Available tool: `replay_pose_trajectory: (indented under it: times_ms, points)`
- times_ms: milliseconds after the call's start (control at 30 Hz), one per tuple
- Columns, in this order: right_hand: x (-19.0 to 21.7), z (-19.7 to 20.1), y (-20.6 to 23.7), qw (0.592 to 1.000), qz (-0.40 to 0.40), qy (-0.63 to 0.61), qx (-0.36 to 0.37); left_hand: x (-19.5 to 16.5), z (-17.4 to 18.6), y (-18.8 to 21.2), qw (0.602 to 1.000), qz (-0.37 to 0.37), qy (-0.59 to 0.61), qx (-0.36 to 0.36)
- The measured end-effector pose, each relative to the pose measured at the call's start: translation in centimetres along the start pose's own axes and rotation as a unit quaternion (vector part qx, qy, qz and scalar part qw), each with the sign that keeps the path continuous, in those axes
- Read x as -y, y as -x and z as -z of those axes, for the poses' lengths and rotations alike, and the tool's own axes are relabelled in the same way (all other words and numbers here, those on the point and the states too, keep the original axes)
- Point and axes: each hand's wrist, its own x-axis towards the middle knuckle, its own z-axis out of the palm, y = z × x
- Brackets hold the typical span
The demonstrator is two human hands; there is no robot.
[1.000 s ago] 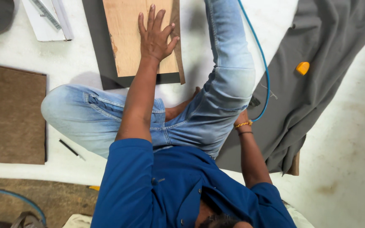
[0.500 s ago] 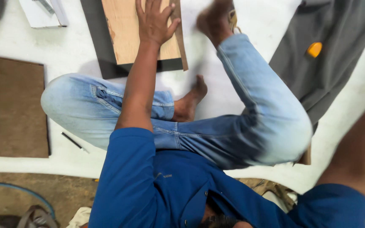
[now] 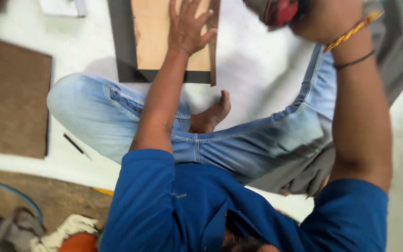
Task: The person sits on the workshop floor and covers wooden boards with brown fabric. They fold the fabric over the board edges, press it in place, and use a pneumatic staple gun to fasten the fabric to the back of each board, working on one board at a time and setting finished boards aside.
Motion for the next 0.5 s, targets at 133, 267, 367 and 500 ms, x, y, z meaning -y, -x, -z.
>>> replay_pose_trajectory:
  times_ms: [133, 267, 367, 500]
  points:
    - [2.2, -4.3, -3.3, 0.998, 0.019, -0.066, 0.019, 0.9, -1.2, 0.8, 0.999, -0.007, 0.019, -0.025]
    - [2.6, -7.7, -3.5, 0.993, 0.025, -0.113, 0.015, 1.1, -1.9, 1.3, 0.999, 0.025, 0.022, -0.003]
    - [2.7, -9.5, -2.8, 0.991, 0.015, -0.136, 0.000, 0.9, -2.1, 1.2, 0.999, 0.027, 0.028, 0.011]
    - [2.9, -10.9, -2.9, 0.989, 0.004, -0.145, -0.006, 0.8, -2.2, 1.1, 1.000, 0.023, 0.016, 0.000]
